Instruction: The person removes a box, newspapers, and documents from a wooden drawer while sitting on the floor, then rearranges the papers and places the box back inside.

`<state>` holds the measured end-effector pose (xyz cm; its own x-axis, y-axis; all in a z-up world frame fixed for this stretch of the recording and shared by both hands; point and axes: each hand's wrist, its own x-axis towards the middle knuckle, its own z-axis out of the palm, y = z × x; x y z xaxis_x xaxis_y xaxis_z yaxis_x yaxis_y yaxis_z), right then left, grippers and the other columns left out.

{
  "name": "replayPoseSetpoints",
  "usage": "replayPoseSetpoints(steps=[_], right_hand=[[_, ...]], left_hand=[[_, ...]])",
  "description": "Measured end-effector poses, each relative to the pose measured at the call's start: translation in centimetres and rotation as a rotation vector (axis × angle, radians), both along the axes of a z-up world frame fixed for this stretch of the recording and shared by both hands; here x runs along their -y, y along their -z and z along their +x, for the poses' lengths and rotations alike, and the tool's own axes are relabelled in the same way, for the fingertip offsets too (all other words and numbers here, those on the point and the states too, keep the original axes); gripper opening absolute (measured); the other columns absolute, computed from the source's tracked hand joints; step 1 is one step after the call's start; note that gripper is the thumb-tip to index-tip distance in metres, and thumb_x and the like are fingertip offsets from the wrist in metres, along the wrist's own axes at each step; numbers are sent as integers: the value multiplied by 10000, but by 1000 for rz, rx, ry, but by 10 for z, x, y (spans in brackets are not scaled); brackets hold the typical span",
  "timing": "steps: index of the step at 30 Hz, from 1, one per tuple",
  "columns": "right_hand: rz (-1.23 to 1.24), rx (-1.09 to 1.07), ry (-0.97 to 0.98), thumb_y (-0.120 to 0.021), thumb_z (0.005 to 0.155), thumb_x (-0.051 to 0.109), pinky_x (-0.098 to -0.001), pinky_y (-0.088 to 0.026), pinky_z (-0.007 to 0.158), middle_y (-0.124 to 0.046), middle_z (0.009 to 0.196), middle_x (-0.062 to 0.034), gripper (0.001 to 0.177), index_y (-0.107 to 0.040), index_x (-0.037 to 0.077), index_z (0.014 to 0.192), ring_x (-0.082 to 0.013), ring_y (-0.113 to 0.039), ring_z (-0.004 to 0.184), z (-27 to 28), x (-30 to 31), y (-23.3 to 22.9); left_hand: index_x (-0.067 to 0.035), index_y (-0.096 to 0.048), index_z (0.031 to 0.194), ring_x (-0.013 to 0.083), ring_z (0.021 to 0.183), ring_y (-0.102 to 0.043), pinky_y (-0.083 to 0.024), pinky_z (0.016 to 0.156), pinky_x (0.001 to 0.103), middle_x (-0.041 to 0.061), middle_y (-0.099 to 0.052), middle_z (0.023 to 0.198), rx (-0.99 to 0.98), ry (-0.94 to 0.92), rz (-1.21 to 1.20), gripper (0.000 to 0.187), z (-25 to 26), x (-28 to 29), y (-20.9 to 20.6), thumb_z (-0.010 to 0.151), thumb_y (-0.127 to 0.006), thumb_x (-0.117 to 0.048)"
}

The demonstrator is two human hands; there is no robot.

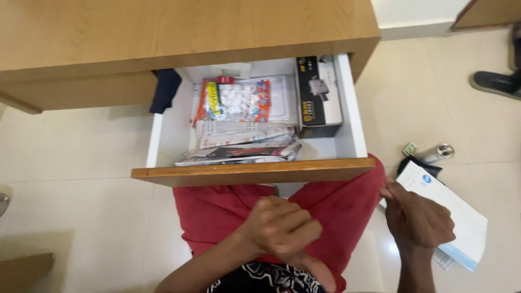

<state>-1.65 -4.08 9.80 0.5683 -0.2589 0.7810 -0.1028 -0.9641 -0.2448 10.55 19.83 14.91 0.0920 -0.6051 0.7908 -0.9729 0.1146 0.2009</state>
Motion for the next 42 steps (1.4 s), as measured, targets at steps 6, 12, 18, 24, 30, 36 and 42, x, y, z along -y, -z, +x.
replayPoseSetpoints(steps=[6,12,18,24,30,36,42], right_hand=[[-259,-110,-624,-894,845,196,-327,-420,462,-588,577,-17,183,-760,95,772,-163,-556,508,117,-29,-86],[-738,-434,-644,-713,854,137,-341,-561,859,-702,1141,-78,432,-677,49,1275,-223,-672,1061,244,-54,-67],[-1082,-710,-650,-547,887,169,-439,-357,1155,-406,1592,-142,639,-431,31,1499,-291,-425,1425,312,-55,-10],[-1167,-707,-641,-479,966,173,-490,-365,1154,-423,1568,-189,527,-460,-24,1454,-338,-458,1416,322,-58,31],[-1168,-710,-592,-476,997,153,-477,-346,1203,-532,1505,-192,412,-552,-1,1372,-316,-515,1395,329,-48,42],[-795,-463,-734,-598,933,118,-492,-370,1191,-613,1421,-166,300,-629,21,1216,-295,-575,1346,311,-45,2],[-405,-141,-725,-713,882,-37,-433,-532,1008,-720,1139,-84,219,-662,26,1086,-265,-687,1095,284,-62,-53]], left_hand=[[-97,-647,700,185,455,-551,-410,423,362,21,-540,540,-21,-528,142,442,88,-71,-66,906,-807,-454],[-54,-714,1155,283,974,-705,-566,724,430,119,-747,1038,-47,-541,667,320,199,-76,-9,892,-761,-230],[51,-396,1486,290,1483,-334,-345,1164,499,194,-350,1607,298,-636,1007,751,279,-71,101,793,-663,-61],[60,-281,1550,326,1509,-297,-358,1156,508,209,-240,1660,93,-560,1103,890,296,-75,126,764,-682,-56],[38,-216,1578,316,1536,-275,-343,1176,521,208,-207,1675,-12,-546,1179,1117,288,-75,101,681,-842,-190],[37,-217,1571,412,1531,-229,-270,1221,579,274,-212,1639,-193,-394,923,1217,280,-81,80,760,-802,-658],[3,-183,1587,413,1523,-221,-248,1182,586,260,-189,1642,-414,-295,896,1255,258,-76,42,759,-749,-751]])
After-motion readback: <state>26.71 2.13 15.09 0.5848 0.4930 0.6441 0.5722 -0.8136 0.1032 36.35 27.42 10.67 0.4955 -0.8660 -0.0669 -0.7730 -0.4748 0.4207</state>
